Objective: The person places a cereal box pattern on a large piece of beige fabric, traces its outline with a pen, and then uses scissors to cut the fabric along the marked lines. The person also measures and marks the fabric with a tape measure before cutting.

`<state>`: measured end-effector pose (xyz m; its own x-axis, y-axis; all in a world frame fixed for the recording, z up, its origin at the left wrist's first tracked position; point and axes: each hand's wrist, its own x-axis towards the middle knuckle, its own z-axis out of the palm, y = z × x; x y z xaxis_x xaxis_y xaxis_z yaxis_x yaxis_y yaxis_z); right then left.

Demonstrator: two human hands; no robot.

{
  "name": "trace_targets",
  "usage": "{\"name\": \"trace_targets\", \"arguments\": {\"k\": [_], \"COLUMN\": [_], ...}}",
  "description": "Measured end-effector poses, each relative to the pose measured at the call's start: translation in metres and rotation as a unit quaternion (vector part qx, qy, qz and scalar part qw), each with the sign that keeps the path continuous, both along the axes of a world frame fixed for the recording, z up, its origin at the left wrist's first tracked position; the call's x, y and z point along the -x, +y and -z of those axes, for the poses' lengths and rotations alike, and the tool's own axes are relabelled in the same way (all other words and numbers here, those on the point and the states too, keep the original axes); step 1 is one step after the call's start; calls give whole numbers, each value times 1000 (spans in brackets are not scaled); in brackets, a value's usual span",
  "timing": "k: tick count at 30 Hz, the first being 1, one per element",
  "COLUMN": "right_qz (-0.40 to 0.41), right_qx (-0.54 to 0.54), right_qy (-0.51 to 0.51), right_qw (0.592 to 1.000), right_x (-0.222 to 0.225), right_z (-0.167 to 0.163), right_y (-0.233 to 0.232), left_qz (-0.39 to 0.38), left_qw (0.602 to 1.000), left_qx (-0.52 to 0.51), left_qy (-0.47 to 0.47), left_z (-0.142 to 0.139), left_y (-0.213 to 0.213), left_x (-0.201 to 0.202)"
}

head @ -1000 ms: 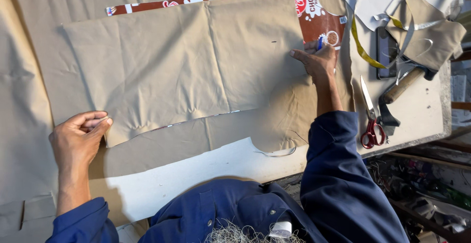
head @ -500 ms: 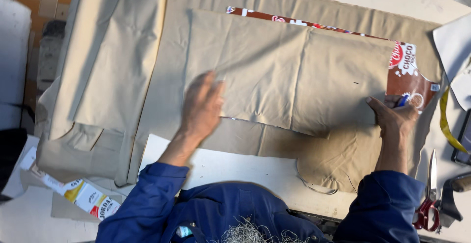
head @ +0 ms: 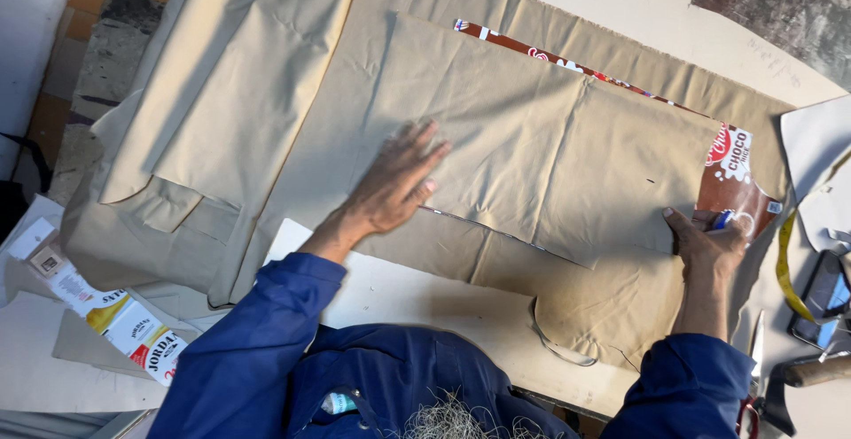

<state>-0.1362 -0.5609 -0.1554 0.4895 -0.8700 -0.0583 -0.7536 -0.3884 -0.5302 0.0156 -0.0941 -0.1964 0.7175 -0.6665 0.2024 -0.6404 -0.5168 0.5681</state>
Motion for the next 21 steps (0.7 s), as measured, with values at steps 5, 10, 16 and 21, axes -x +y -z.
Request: {"name": "trace_targets", "arguments": {"k": [5, 10, 16, 21], "right_qz": [-71, 46, 39, 42], "right_qx": [-6, -107, -124, -106], "right_qy": [-135, -71, -108, -105], "right_qw": [988, 991, 986, 988], "right_x": [0, 0, -3, -1], "right_z": [0, -15, -19, -18], "right_y": [7, 18, 21, 13], "left_qz": [-183, -253, -271, -307], "left_qw": [981, 966, 962, 946], "left_qx": [54, 18, 4, -93], "left_qy": [-46, -59, -40, 41], "left_z": [-7, -10, -16, -27], "left_y": [36, 49, 41, 17], "left_x": [-4, 0, -16, -42]}}
